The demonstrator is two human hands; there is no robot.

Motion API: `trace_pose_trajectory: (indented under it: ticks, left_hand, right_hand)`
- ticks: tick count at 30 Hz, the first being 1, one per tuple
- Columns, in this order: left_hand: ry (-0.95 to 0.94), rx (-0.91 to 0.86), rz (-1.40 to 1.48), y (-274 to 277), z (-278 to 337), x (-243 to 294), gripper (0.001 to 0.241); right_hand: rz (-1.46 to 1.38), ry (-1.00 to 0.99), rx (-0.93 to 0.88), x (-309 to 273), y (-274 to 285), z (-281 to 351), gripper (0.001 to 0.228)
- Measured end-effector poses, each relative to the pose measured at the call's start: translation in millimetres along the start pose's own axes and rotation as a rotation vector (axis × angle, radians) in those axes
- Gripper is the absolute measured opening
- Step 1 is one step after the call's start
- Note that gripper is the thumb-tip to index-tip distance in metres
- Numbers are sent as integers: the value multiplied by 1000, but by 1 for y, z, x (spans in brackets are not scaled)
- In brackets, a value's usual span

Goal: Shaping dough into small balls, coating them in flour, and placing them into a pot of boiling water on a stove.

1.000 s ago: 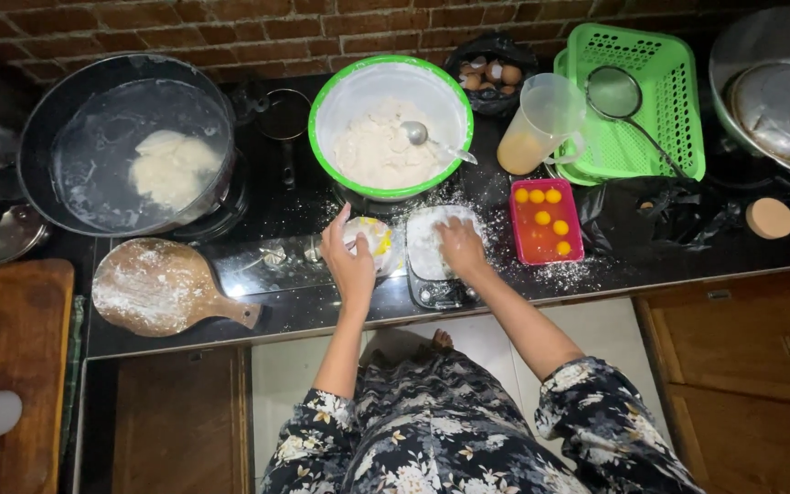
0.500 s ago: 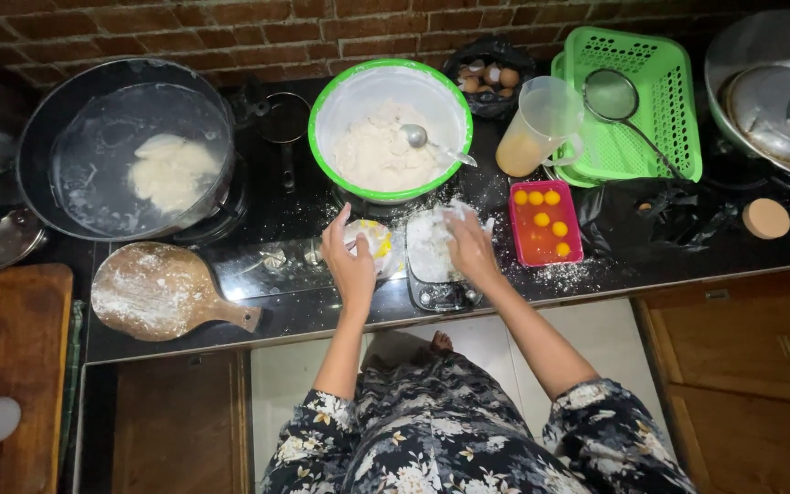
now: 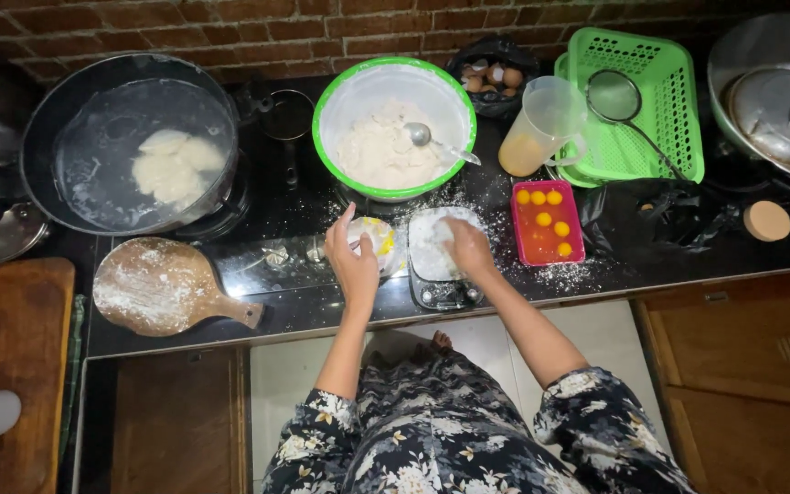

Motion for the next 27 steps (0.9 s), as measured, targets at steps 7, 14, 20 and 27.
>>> trace_pose_trajectory:
  ticks: [7, 14, 20, 27]
  left_hand:
    - [15, -21, -5, -3, -1, -1, 56]
    - [-19, -21, -17, -5, 0, 2, 56]
    - [13, -15, 3, -5, -1, -1, 57]
    - [-18, 3, -6, -6, -3, -5, 58]
  right_hand:
    - [1, -28, -95, -7, 17, -6, 56]
    - [1, 42, -401, -60, 57, -20, 80]
    - [138, 177, -379, 1, -12, -15, 61]
    - [249, 69, -535, -79, 79, -30, 70]
Point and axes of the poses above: each hand's wrist, its own z-axis away from the middle knuckle, its own y-axis out of the back of the hand, x = y × z, the point moved 4 cm from there along -z, towards the middle knuckle, and after that the axes turned 13 degrees about x, right-handed, at the moved point
